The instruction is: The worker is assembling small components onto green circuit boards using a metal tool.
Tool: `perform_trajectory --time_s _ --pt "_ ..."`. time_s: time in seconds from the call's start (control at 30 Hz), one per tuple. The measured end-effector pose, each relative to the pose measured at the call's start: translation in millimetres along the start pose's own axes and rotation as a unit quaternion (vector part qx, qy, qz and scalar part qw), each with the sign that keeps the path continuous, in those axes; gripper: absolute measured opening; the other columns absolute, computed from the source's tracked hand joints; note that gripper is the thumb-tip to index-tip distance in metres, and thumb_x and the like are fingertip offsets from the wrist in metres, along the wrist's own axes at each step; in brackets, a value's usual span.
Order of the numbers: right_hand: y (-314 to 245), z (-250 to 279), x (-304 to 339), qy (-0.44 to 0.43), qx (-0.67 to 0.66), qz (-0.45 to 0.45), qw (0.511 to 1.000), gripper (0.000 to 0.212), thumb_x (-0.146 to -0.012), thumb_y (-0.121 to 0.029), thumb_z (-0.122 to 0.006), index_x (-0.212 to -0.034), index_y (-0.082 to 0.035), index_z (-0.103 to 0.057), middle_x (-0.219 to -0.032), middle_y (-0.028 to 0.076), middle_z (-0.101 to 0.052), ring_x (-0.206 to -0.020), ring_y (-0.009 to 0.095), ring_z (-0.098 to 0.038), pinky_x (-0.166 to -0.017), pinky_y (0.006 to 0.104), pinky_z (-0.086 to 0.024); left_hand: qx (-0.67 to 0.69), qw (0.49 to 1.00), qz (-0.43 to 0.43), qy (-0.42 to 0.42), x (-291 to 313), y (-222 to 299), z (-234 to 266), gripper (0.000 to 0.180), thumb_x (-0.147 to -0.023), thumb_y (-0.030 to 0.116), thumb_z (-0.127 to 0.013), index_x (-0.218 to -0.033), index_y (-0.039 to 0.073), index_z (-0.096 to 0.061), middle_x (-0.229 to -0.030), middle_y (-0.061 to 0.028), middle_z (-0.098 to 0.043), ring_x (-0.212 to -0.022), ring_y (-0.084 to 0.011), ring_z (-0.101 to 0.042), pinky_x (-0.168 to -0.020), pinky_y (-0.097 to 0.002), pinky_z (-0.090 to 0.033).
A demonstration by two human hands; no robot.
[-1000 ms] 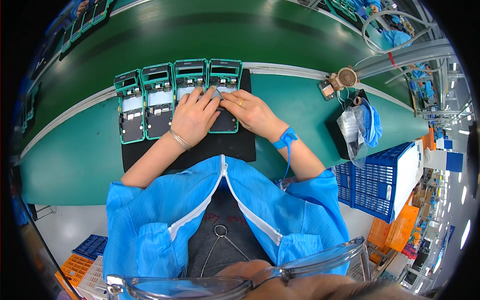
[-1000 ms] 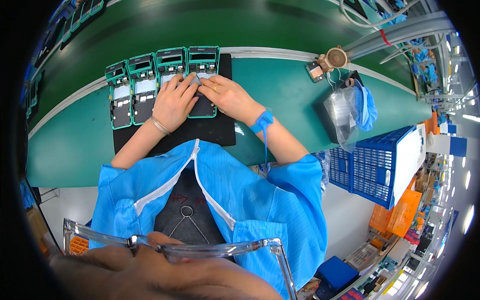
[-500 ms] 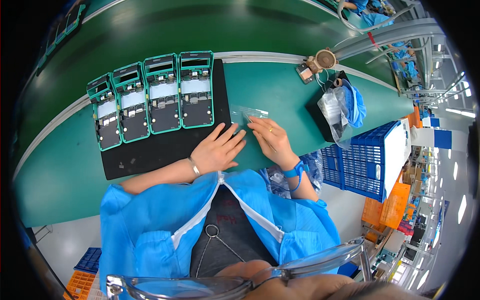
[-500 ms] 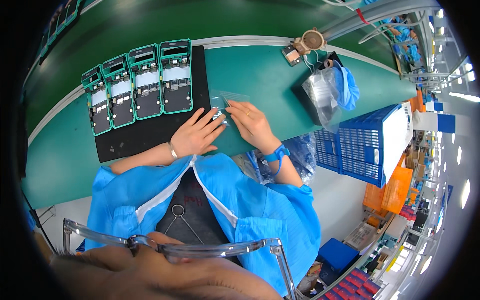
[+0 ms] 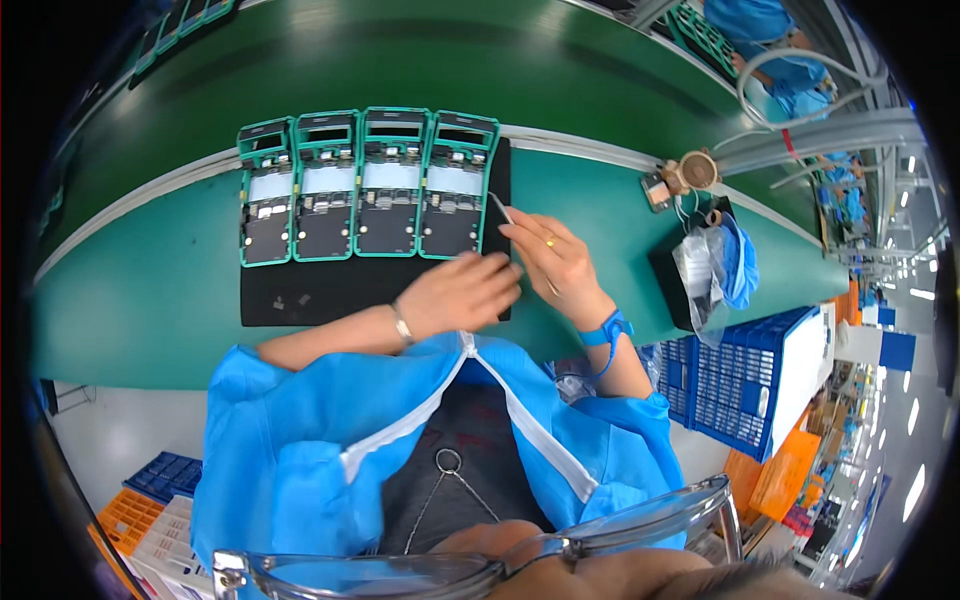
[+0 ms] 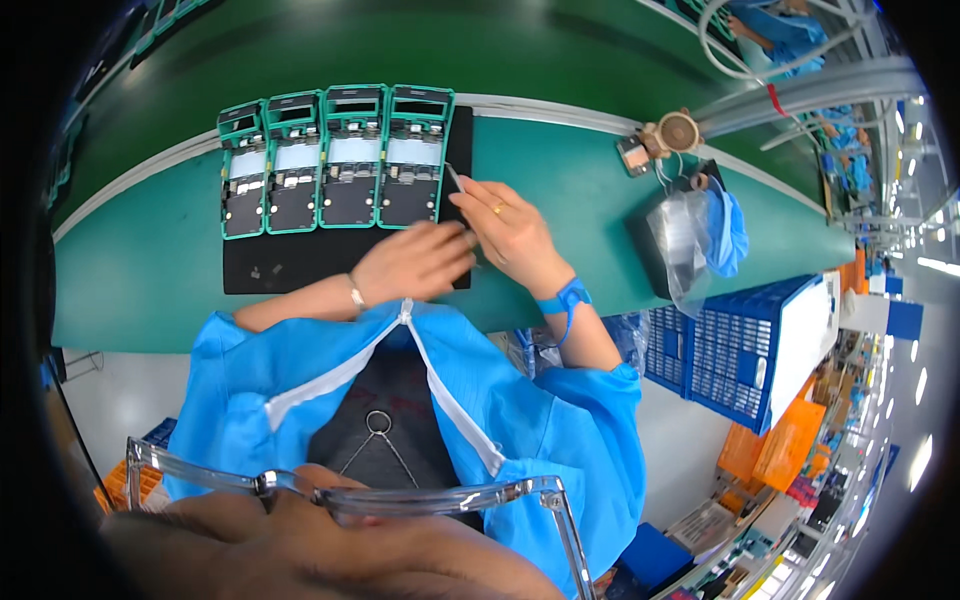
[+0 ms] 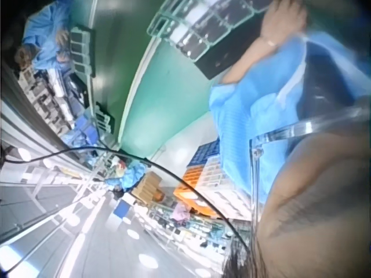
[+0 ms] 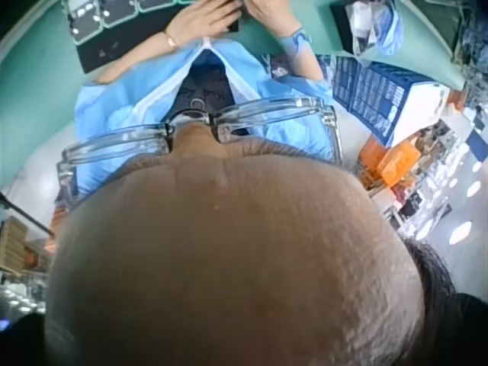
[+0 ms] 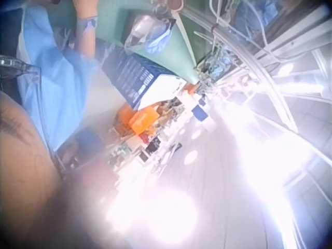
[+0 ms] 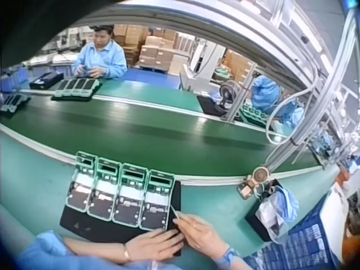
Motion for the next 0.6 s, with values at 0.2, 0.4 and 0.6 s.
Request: perform_trajectory --time_s 0.2,0.4,0.6 --pt "-14.5 -56.3 -60.0 -0.013 -0.080 0.077 0.994 0.038 -0.074 0.006 -0.069 -0.111 0.001 -0.066 -0.117 0.018 -0.065 -0.100 0.034 -0.065 -0.082 0.0380 -0.055 -0.145 0.962 0.227 0.035 51.0 -88.5 76.7 0.032 -0.079 0.014 -0.072 -0.107 0.002 -0.064 -0.114 -0.0078 -0.064 -0.112 -0.0326 -0.055 -0.090 -0.0416 -0.048" --pt "-10.7 -93.0 -77.3 -0.037 -0.020 0.130 0.991 0.039 -0.075 0.003 -0.066 -0.114 0.000 -0.064 -0.117 0.017 -0.065 -0.101 0.033 -0.064 -0.085 0.0379 -0.055 -0.159 0.958 0.238 0.016 64.7 -95.2 73.1 0.033 -0.080 0.016 -0.071 -0.110 0.005 -0.063 -0.119 -0.0070 -0.063 -0.113 -0.0314 -0.055 -0.090 -0.0411 -0.047" --pt "-9.4 -99.1 -81.1 -0.043 -0.020 0.133 0.990 0.041 -0.073 0.004 -0.062 -0.114 0.001 -0.064 -0.116 0.018 -0.065 -0.102 0.033 -0.063 -0.086 0.0383 -0.055 -0.143 0.960 0.241 0.012 67.8 -96.7 71.7 0.038 -0.079 0.013 -0.071 -0.115 0.002 -0.062 -0.123 -0.0078 -0.061 -0.112 -0.0292 -0.055 -0.090 -0.0390 -0.048"
Point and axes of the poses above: each hand's wrist, its own x-axis away from the middle knuckle, its own z-axis out of the back of the hand, y = z × x, the point moved 4 cm from there along -x, towards the middle knuckle
